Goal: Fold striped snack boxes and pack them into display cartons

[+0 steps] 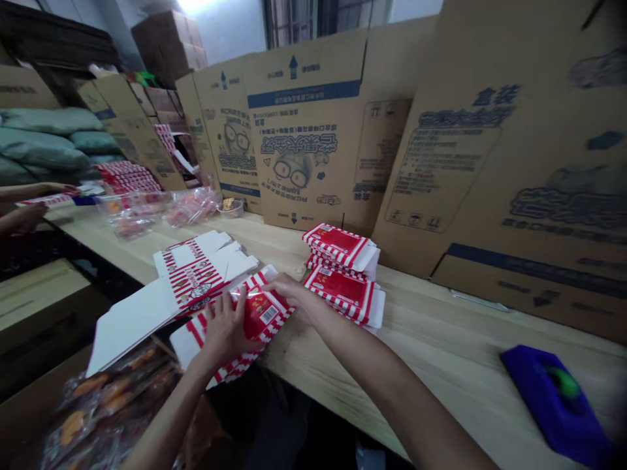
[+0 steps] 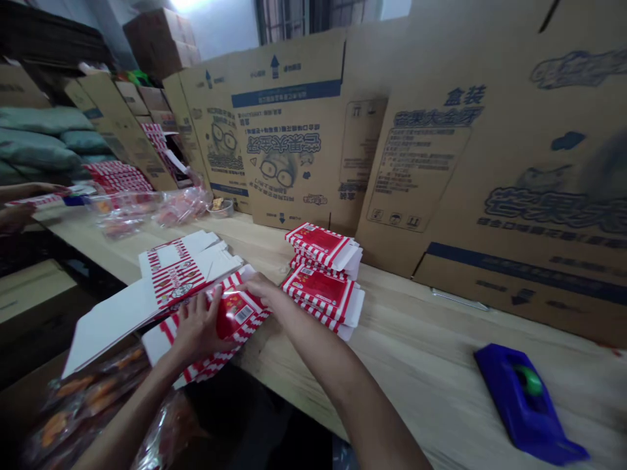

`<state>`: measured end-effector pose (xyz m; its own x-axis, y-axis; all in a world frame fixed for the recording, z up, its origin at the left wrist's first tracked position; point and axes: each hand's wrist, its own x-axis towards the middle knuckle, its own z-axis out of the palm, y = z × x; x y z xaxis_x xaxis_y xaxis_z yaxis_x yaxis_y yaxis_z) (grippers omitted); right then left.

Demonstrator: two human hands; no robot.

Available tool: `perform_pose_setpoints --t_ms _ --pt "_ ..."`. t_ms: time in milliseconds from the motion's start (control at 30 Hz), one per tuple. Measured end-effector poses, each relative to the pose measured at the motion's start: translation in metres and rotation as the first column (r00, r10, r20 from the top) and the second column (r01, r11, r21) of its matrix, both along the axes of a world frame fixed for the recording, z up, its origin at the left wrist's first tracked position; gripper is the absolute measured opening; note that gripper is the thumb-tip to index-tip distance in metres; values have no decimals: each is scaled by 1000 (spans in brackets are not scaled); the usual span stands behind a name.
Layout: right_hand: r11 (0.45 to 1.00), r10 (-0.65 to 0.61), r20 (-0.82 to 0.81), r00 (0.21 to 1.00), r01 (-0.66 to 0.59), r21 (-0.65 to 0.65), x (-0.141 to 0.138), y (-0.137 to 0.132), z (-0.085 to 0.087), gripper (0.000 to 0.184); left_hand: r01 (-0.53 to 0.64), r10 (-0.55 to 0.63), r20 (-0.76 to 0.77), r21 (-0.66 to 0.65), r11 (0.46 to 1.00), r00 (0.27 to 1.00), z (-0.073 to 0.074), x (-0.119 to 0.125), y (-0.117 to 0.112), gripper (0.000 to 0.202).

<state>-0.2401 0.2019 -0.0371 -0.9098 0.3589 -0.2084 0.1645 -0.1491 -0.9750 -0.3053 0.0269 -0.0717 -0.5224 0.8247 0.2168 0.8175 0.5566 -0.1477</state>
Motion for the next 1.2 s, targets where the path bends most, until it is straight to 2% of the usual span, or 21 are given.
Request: perform_pose_setpoints --t_ms 100,233,367,467,533,600,667,767,867,933,967,1000,1033,1067,1100,1133,1167,1200 --pt "999 -15 11 1000 15 -47 22 -2 18 19 74 -71 -125 21 997 990 30 10 -6 127" --pt "996 -69 -103 992 63 -60 47 -4 46 26 145 -131 -180 69 987 975 68 25 -6 127" --pt "982 -134 -160 978 110 -151 70 -6 67 20 182 -159 -180 121 976 971 90 44 -3 125" --pt "985 -90 -183 979 60 -163 88 -7 77 15 183 -155 -206 125 975 966 96 60 -1 124" --pt "983 20 -193 981 -55 -175 101 -5 81 4 184 -152 -226 125 975 962 97 70 0 124" --pt "963 135 -196 971 -176 -207 115 -1 84 11 209 -176 -231 131 969 957 99 81 2 123" --pt "948 175 -180 968 -215 -236 130 6 84 18 261 -226 -225 143 955 948 102 94 6 121" --pt "951 121 -176 977 -165 -262 154 14 82 27 347 -308 -219 171 922 926 108 112 14 118" --pt "961 73 -226 971 -129 -245 180 17 85 35 426 -395 -176 203 882 902 111 126 24 107" --pt "979 60 -249 967 -105 -172 199 16 91 35 457 -448 -94 237 857 889 111 132 30 99" --pt "994 23 -264 964 -50 -98 211 15 94 34 456 -464 -35 267 849 885 109 134 32 97" --pt "998 -64 -303 951 66 -2 223 14 95 33 432 -464 36 312 846 885 107 136 34 97" --pt "963 -203 -377 904 255 92 235 12 94 32 382 -450 122 366 849 884 105 139 35 98" --pt "863 -361 -478 801 480 154 248 9 90 31 315 -435 225 423 850 872 102 142 36 100" --pt "720 -487 -573 660 674 164 260 5 83 33 244 -429 335 474 846 839 99 147 37 101" --pt "600 -561 -628 540 788 141 272 -1 72 39 180 -435 440 511 840 785 95 154 38 102" --pt "554 -596 -632 495 824 122 283 -7 59 47 126 -449 527 538 834 722 91 163 40 103" --pt "589 -603 -593 534 799 121 292 -15 45 55 93 -469 593 552 829 655 86 174 41 103"
